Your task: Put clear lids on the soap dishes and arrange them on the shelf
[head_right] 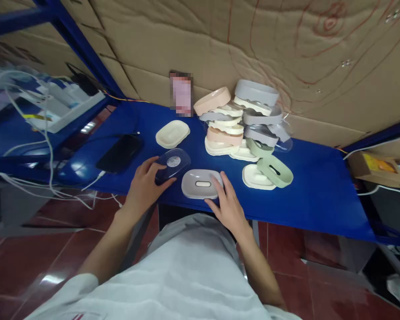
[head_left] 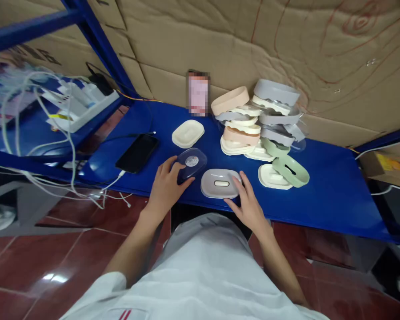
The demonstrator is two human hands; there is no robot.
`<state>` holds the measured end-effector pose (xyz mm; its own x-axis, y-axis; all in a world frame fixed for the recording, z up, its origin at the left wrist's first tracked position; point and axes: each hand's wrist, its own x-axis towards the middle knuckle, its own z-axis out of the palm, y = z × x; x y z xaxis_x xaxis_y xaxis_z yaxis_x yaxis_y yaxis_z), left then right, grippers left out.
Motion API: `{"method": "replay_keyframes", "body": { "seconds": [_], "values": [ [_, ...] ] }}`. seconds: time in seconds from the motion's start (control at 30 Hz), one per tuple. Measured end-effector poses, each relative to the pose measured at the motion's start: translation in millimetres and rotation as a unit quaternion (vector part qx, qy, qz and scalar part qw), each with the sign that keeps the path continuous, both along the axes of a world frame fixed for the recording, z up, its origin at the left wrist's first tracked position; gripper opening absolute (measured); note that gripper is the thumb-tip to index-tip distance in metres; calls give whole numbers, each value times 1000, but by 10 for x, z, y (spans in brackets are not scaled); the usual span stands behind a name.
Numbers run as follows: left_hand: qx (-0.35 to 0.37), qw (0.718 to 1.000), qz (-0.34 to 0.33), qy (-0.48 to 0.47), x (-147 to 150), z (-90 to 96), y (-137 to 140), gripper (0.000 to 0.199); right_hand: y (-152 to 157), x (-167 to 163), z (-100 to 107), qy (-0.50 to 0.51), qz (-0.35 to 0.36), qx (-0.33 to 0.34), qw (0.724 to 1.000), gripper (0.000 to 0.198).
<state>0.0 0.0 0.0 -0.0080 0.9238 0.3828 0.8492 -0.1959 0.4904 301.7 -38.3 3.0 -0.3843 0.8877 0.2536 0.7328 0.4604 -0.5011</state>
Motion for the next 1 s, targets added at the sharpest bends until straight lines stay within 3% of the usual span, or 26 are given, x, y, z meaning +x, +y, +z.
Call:
{"method": "replay_keyframes", "body": {
  "seconds": [0.07,0.17,0.27,0.37,0.47,0.67,0.83,1.0],
  "values": [
    [15,998,-21,-55,-74,36,-108,37,1,-9,-18,9,-2,-10,1000,85],
    [14,982,-141,-123,9,149,-177,41,-1,-10,-54,26,-2,1,1000,97],
    [-10,959,-263,-106,224,200,-145,44,4,6,-68,27,4,32,999,102],
    [-14,947,-314,-66,382,140,-87,60,23,20,-52,7,15,28,999,93],
    [-9,945,-324,-43,415,49,-77,71,41,19,-38,3,24,16,1000,85],
    [13,953,-301,-32,343,-33,-163,80,36,-4,-46,-10,31,38,999,88],
    [93,955,-282,-2,318,-105,-186,87,25,-13,-33,-27,49,57,997,89],
    [101,957,-272,-30,327,-129,-176,77,29,-9,-24,-12,57,43,997,85]
  ]
}}
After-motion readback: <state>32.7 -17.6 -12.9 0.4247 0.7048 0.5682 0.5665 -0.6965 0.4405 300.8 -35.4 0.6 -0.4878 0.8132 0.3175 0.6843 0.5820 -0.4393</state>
